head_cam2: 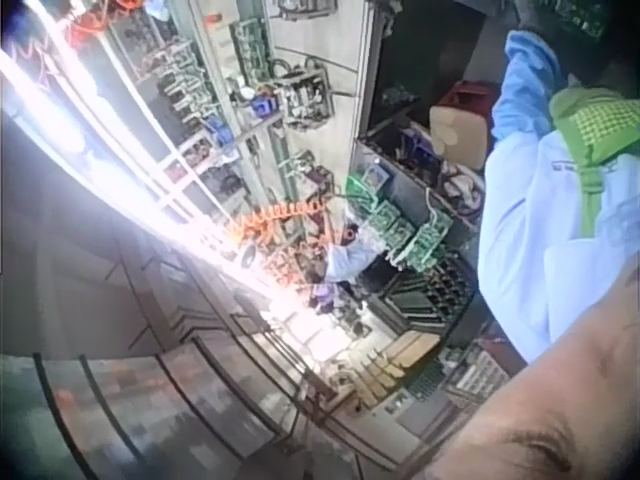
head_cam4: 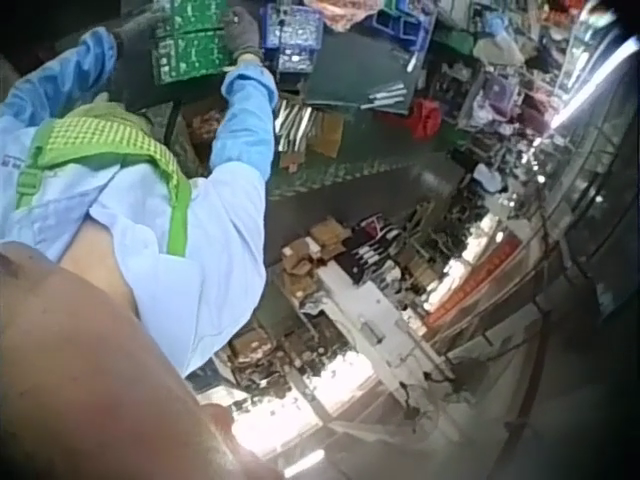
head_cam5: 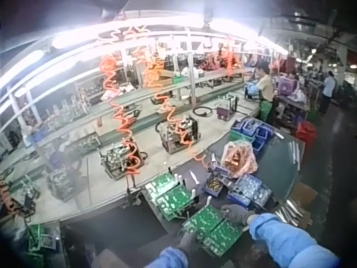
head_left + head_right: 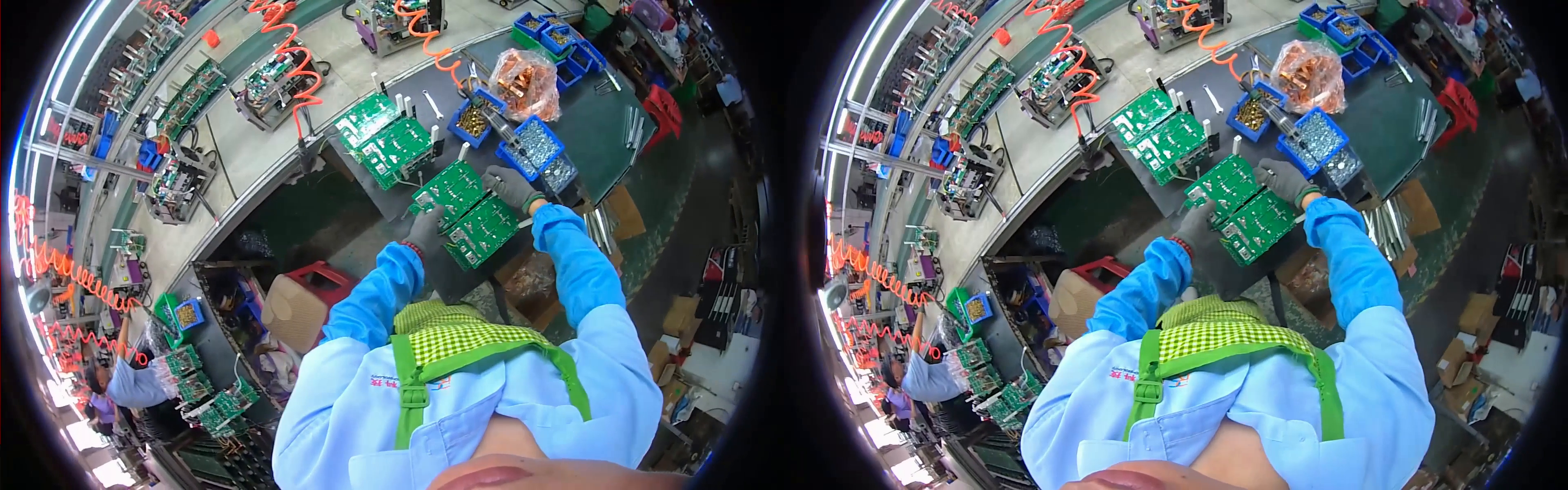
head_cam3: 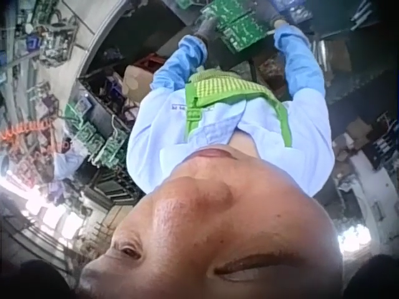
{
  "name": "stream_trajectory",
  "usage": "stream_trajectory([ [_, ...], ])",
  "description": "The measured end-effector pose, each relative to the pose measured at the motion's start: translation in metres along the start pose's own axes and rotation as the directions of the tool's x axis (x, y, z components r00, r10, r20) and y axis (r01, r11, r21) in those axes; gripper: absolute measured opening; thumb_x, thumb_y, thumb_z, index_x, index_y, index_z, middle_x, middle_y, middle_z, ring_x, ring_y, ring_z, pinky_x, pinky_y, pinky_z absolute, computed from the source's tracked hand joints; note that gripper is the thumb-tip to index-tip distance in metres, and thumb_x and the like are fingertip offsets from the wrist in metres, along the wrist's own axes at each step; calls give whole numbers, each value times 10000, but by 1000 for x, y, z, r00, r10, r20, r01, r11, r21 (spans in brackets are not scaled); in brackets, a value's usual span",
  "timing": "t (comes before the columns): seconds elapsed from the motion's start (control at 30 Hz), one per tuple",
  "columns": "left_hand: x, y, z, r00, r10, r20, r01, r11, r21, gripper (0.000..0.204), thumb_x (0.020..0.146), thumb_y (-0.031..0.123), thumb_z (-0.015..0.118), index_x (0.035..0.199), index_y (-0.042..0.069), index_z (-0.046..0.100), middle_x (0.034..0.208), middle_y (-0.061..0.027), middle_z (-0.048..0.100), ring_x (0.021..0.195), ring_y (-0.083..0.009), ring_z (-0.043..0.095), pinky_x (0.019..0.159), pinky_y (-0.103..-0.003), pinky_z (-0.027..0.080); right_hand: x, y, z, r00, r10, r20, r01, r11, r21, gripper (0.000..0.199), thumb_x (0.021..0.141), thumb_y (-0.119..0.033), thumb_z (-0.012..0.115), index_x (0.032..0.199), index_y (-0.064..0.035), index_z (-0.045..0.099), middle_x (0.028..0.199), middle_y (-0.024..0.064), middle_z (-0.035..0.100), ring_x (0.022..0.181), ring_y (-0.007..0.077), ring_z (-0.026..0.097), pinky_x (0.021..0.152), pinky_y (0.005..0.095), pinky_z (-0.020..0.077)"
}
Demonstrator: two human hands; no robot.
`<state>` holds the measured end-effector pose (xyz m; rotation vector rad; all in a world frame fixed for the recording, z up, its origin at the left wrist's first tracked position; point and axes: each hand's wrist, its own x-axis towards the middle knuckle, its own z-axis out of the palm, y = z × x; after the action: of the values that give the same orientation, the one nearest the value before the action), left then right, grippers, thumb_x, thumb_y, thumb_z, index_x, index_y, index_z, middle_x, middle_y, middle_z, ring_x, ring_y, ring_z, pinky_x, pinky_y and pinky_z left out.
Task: The recorder is assembling components onto several printed circuit boards at an industrial workbench.
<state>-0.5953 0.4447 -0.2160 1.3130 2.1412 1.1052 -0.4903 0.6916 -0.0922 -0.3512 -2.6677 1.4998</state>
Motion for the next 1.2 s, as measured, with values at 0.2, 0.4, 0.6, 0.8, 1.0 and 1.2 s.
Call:
stream_trajectory([
  [0.2, 3, -21, -25, 885, -240, 398, 465, 462, -755, 233, 900, 139, 508, 1129, 101, 488, 971, -42, 549, 861, -174, 560, 691, -342, 486, -12, -12, -8, 994, 103, 35, -95, 978, -186, 323, 850, -390, 597, 1008, -109, 577, 929, 109, 613, 876, 261, 600, 788, 356, 464],
  [0.4, 12, 50, -144, 768, -408, 494, 633, 599, -491, 351, 872, 271, 584, 1115, 23, 537, 929, -45, 559, 795, -113, 547, 664, -249, 473, -52, -32, -64, 987, 114, -113, -137, 965, -223, 547, 796, -422, 640, 1197, -69, 524, 1167, 164, 559, 1112, 317, 512, 958, 388, 398],
  [0.6, 159, 97, -231, 965, 13, 262, 144, 808, -572, 290, 903, 151, 567, 1147, -2, 536, 970, -50, 593, 851, -111, 558, 750, -250, 464, -53, -30, -127, 859, 429, -279, -471, 876, -104, 463, 813, -400, 629, 1128, -67, 566, 1093, 148, 590, 1017, 283, 566, 884, 362, 445],
  [0.8, 334, 116, -183, 845, 389, 367, -188, 859, -477, 253, 876, 173, 582, 1061, 4, 551, 887, -61, 596, 799, -133, 561, 709, -277, 456, 11, -21, -149, 782, 472, -408, -559, 820, -124, 370, 849, -341, 604, 1080, -53, 576, 985, 133, 607, 919, 230, 583, 820, 341, 452],
  [1.0, 447, 115, -70, 681, 380, 625, -542, 837, 81, 340, 838, 298, 554, 1064, 47, 593, 955, -197, 639, 915, -331, 625, 801, -410, 484, 84, 5, -133, 737, 545, -400, -655, 722, -222, 457, 813, -418, 588, 1098, -61, 583, 1121, 170, 582, 1053, 329, 542, 899, 405, 426],
  [1.2, 507, 81, 16, 554, 64, 830, -612, 707, 354, 329, 811, 259, 537, 1065, 61, 607, 1014, -212, 630, 982, -351, 601, 843, -426, 475, 124, 55, -123, 696, 555, -456, -708, 638, -304, 489, 807, -397, 574, 1144, -43, 553, 1160, 195, 542, 1101, 349, 498, 938, 421, 405],
])
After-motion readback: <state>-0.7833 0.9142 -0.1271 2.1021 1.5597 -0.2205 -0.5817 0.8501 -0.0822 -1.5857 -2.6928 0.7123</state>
